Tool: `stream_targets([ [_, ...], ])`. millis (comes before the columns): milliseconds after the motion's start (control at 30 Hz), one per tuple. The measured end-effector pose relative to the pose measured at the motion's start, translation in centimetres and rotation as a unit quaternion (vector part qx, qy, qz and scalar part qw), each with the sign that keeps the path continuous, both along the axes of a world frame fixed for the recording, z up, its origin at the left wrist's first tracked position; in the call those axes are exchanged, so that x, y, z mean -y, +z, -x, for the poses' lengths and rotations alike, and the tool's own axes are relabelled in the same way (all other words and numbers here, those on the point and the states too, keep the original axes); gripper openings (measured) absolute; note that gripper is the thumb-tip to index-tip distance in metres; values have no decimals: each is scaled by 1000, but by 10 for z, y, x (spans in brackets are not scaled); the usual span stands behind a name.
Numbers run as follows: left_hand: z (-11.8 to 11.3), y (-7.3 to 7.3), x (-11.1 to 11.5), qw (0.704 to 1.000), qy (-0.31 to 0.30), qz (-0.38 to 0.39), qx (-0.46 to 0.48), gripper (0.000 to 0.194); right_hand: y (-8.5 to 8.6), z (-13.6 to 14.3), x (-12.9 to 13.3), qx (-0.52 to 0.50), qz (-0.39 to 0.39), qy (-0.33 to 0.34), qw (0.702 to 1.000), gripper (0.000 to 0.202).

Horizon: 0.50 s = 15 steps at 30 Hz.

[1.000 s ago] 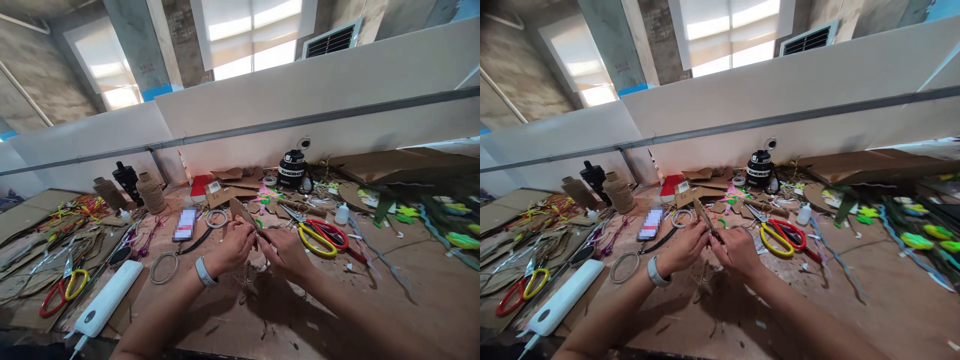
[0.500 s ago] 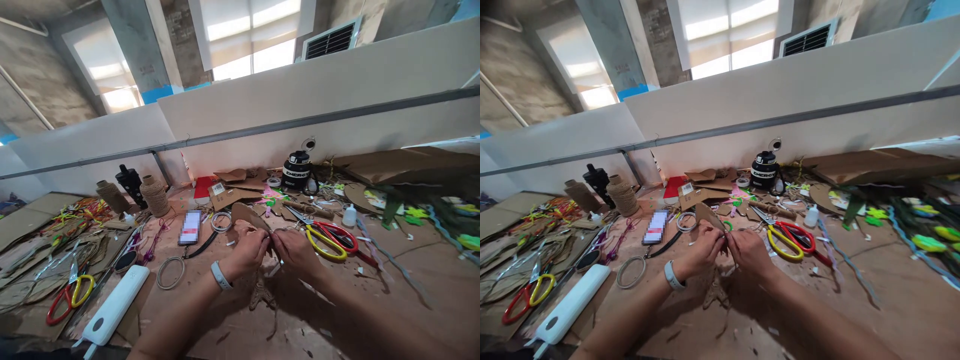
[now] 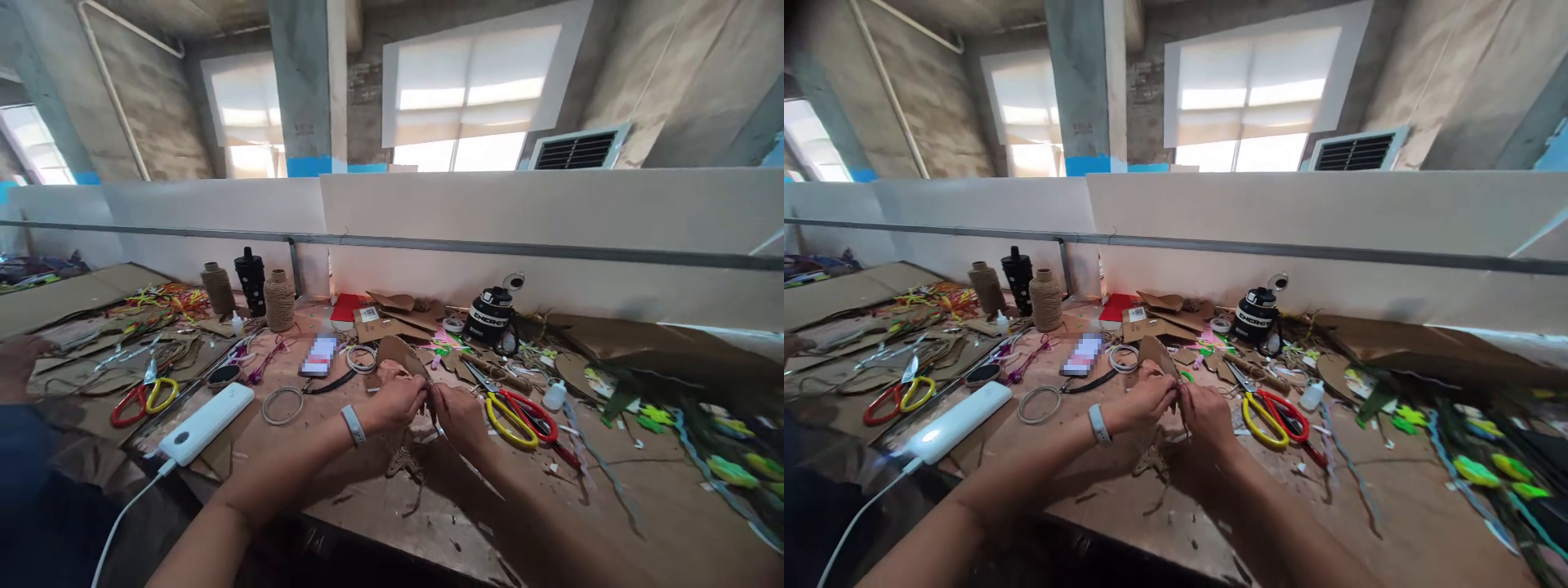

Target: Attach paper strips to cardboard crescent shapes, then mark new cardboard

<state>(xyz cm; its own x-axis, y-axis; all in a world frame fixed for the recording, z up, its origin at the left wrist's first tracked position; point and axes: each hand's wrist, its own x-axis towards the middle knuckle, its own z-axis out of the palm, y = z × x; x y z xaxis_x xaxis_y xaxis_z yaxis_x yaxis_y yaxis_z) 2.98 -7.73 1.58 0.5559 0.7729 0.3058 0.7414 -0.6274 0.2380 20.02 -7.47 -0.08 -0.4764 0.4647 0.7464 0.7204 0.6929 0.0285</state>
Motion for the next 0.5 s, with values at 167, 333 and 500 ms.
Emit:
stream_targets([
  [167, 0, -12, 3, 999, 25, -24, 37, 24, 0, 3, 3, 27, -3, 11, 1000, 47],
  [333, -1, -21, 6, 997, 27, -31, 70, 26, -1, 1, 2, 31, 9, 23, 999, 41],
  [500, 6, -21, 10, 996, 20, -24, 84, 28, -7, 2, 4, 13, 32, 24, 999, 34],
])
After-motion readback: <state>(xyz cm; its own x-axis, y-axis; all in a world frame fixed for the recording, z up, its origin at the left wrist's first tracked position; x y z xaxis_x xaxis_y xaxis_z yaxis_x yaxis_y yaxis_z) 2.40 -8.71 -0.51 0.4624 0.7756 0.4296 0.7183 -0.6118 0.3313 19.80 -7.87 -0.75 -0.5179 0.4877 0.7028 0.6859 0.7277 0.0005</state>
